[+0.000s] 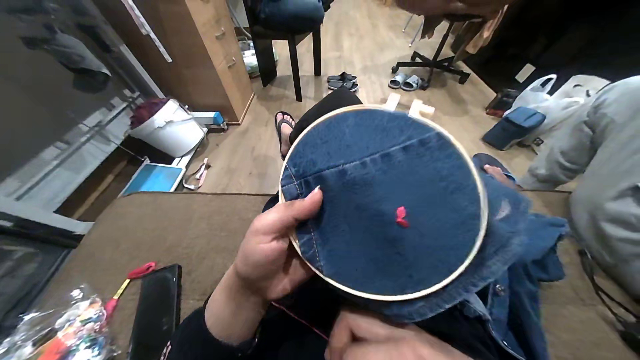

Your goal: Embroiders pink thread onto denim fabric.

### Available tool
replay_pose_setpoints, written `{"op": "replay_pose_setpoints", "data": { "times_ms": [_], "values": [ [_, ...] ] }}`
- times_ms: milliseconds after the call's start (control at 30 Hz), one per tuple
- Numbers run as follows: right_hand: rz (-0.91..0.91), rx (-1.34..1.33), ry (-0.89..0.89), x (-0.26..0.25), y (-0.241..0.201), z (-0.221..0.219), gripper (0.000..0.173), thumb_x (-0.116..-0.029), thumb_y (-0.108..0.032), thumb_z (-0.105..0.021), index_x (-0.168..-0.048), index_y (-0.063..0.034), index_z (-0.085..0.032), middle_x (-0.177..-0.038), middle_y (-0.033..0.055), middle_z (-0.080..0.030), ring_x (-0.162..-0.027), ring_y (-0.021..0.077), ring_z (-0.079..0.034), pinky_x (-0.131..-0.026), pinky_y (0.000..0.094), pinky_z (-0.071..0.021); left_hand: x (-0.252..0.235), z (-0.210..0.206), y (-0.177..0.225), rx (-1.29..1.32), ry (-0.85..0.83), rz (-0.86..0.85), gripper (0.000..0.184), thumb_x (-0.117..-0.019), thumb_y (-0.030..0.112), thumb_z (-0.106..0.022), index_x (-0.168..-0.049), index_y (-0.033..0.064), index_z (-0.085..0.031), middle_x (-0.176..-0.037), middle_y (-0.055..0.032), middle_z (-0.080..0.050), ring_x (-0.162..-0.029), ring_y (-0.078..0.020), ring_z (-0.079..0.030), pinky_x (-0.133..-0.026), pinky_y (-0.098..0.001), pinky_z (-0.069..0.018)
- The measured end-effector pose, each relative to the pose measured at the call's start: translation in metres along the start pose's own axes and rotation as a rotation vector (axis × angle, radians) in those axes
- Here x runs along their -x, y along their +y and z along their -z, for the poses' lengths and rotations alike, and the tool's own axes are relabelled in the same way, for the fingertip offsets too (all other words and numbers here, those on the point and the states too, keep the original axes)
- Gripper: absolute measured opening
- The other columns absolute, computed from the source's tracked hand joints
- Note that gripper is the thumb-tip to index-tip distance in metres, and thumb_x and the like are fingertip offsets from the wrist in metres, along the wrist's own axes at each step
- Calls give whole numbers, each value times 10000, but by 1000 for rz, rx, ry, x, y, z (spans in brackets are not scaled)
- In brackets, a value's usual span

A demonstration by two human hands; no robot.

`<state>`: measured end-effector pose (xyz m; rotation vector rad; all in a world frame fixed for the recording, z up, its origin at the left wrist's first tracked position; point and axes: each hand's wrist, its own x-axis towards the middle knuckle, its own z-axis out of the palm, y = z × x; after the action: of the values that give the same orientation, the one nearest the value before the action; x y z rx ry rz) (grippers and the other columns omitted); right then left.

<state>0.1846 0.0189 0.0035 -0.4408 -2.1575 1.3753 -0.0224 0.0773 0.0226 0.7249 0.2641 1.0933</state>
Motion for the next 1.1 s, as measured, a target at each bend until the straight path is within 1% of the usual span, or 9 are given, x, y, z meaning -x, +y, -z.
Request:
{"op": "replay_pose_setpoints", "data": {
  "times_ms": [100, 233, 300, 367, 400, 500, 667, 800, 1100],
  "values": [
    [-139, 322, 272, 16, 45, 1, 198, -1028, -203, -615, -1071, -58, -743, -1029, 58, -753, -993, 93, -708, -909, 286, -572, -2, -14, -2, 32, -103, -57, 292, -1071, 279, -495, -1218, 123, -693, -1146, -86, -729, -1061, -170, -715, -926, -371, -600],
    [-378, 788, 467, 46, 98, 11, 294, -944, -270, -676, -1075, -14, -736, -1071, 153, -759, -1053, 249, -720, -929, 448, -555, 3, -8, -19, 86, -4, -71, 251, -1023, 213, -555, -1184, 117, -722, -1118, -93, -743, -1045, -171, -724, -922, -373, -600],
    [-302, 791, 673, 29, 126, 6, 398, -874, -396, -714, -1015, -24, -726, -995, 183, -747, -993, 312, -720, -875, 506, -551, 7, -1, -30, 84, 88, -101, 233, -989, 176, -586, -1161, 117, -731, -1094, -92, -749, -1025, -170, -729, -918, -376, -601],
    [-500, 533, 697, 9, 84, 8, 498, -856, -319, -748, -1158, 74, -700, -1122, 200, -724, -1112, 218, -664, -1014, 368, -471, 11, 6, -41, 102, 209, -119, 213, -950, 152, -602, -1111, 124, -739, -1042, -97, -756, -980, -175, -742, -885, -377, -614],
    [-492, 450, 770, 5, 66, 8, 491, -829, -240, -768, -1163, 110, -685, -1100, 167, -734, -1068, 100, -653, -987, 242, -460, 12, 9, -46, 114, 262, -123, 209, -933, 142, -602, -1086, 126, -743, -1020, -98, -759, -959, -177, -746, -868, -377, -617],
    [-111, 423, 998, 5, 80, 0, 578, -789, -268, -812, -1159, 125, -606, -1056, 48, -730, -1072, -128, -600, -976, 72, -435, 15, 19, -53, 110, 339, -127, 214, -896, 107, -635, -1088, 108, -728, -1008, -120, -757, -943, -194, -751, -857, -387, -622],
    [3, 157, 1013, 7, 83, -3, 554, -785, -231, -850, -1238, -37, -599, -1108, -171, -716, -1096, -175, -587, -984, 81, -481, 18, 21, -57, 14, 328, -96, 260, -836, 28, -740, -1093, 67, -730, -1008, -143, -762, -931, -208, -757, -865, -394, -626],
    [10, 145, 996, 8, 82, -2, 479, -790, -221, -845, -1198, -79, -638, -1086, -199, -719, -1081, -183, -590, -969, 71, -481, 18, 18, -56, 58, 345, -59, 237, -855, -16, -699, -1076, 66, -723, -1007, -145, -762, -928, -216, -759, -867, -398, -625],
    [78, 122, 982, 8, 83, -1, 499, -819, -283, -834, -1264, -183, -632, -1149, -248, -704, -1128, -175, -582, -991, 89, -484, 20, 17, -55, 123, 329, -52, 246, -888, -26, -651, -1109, 62, -715, -1047, -160, -754, -978, -233, -751, -905, -419, -611]
  ]
}}
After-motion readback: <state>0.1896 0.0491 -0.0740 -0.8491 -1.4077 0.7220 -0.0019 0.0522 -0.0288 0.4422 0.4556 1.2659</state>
